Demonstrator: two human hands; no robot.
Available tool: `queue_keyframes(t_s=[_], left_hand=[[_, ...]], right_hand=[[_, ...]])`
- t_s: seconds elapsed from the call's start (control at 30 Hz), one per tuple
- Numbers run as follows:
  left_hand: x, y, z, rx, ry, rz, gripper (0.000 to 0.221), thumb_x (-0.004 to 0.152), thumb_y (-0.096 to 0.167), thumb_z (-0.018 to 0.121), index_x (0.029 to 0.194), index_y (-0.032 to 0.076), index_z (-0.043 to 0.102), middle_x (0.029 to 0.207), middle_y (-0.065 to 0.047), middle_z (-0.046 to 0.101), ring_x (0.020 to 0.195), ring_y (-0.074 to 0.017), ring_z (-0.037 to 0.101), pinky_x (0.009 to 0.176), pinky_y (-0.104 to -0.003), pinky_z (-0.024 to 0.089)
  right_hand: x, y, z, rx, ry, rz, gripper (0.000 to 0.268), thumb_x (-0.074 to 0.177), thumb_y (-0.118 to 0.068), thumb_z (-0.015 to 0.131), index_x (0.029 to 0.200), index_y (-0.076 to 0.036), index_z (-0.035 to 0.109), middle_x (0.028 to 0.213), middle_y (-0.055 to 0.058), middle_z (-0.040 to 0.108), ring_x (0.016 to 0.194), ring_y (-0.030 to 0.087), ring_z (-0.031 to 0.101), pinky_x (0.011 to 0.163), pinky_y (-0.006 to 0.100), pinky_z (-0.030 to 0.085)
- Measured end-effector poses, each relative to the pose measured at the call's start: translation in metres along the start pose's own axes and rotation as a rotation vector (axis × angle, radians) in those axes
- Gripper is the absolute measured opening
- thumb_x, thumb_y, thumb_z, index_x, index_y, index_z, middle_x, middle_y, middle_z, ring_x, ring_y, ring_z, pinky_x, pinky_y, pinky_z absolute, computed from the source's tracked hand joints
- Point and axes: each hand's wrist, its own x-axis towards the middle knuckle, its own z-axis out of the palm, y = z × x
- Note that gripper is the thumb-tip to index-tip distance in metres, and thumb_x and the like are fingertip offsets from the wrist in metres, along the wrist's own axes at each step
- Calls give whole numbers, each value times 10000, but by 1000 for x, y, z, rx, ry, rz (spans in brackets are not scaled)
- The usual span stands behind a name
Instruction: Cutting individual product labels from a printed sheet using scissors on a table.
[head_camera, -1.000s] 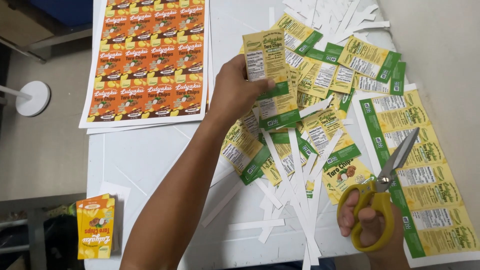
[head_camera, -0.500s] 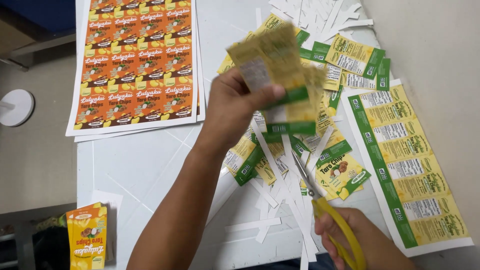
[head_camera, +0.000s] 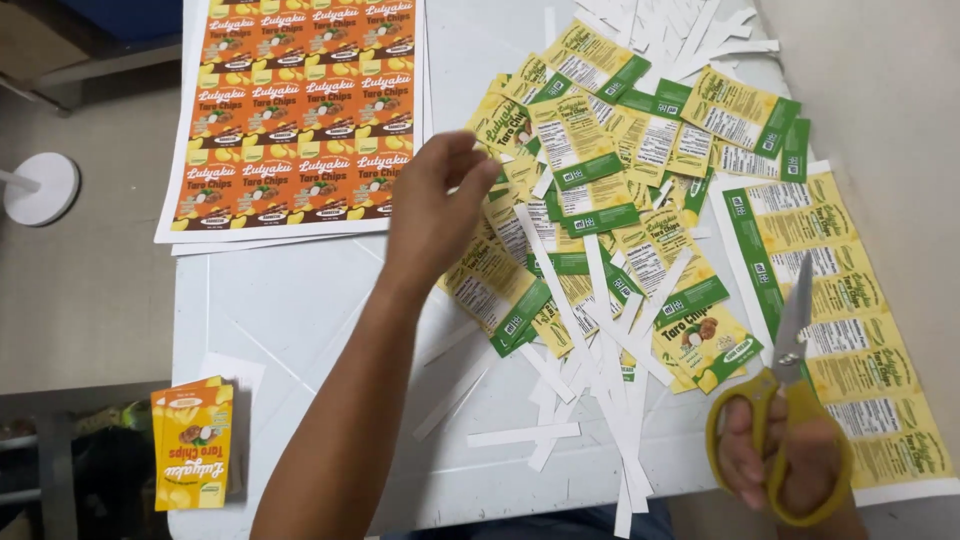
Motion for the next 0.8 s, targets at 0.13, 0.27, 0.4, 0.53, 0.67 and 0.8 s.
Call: queue_keyframes(t_s=[0.13, 0.27, 0.4, 0.53, 0.67, 0.8], left_hand=[[-32, -18, -26, 108, -75, -74, 471, 870, 343, 693, 1262, 83, 680, 1145, -58, 796, 1034, -160, 753, 906, -323, 573], [-49, -35, -37, 184, -56, -135, 418, 884, 338, 683, 1242, 122, 695, 1160, -64, 776, 1015, -197, 755, 862, -340, 585], [-49, -49, -47, 159, -5, -115, 350, 883, 341, 674, 1177, 157, 725, 1073, -48, 791, 916, -190, 749, 837, -329, 566], [-44, -64, -56, 158, 78, 4, 289, 889, 313, 707, 1134, 162, 726, 1037, -39, 797, 831, -191, 767, 789, -330, 567], [-51, -66, -55, 266, 19, 20, 397, 923, 244, 730, 1265, 46, 695, 1120, -217, 752, 1008, -407, 744, 869, -505, 603], [-50, -74, -41, 426, -82, 110, 290, 814, 328, 734, 932, 82, 635, 897, -127, 706, 847, -372, 613, 666, -517, 437]], right_hand=[[90, 30, 83, -959, 732, -491, 605, 1153, -524, 629, 1077, 76, 642, 639, 48, 592, 378, 104, 561, 271, 182, 442], [65, 34, 80, -755, 869, -538, 654, 1046, -602, 721, 1030, 38, 585, 612, 54, 557, 368, 127, 539, 310, 202, 432], [81, 32, 86, -832, 981, -528, 685, 1001, -663, 716, 949, 3, 565, 527, -8, 516, 330, 78, 519, 283, 184, 377], [86, 29, 83, -768, 888, -563, 637, 1045, -577, 733, 987, 31, 554, 590, 21, 563, 391, 81, 562, 308, 188, 455], [95, 24, 80, -695, 831, -543, 632, 1060, -565, 724, 1014, 43, 556, 616, 27, 568, 421, 91, 585, 325, 206, 484], [92, 28, 84, -584, 775, -544, 626, 1079, -549, 713, 1049, 58, 559, 649, 34, 576, 459, 104, 614, 346, 228, 522]])
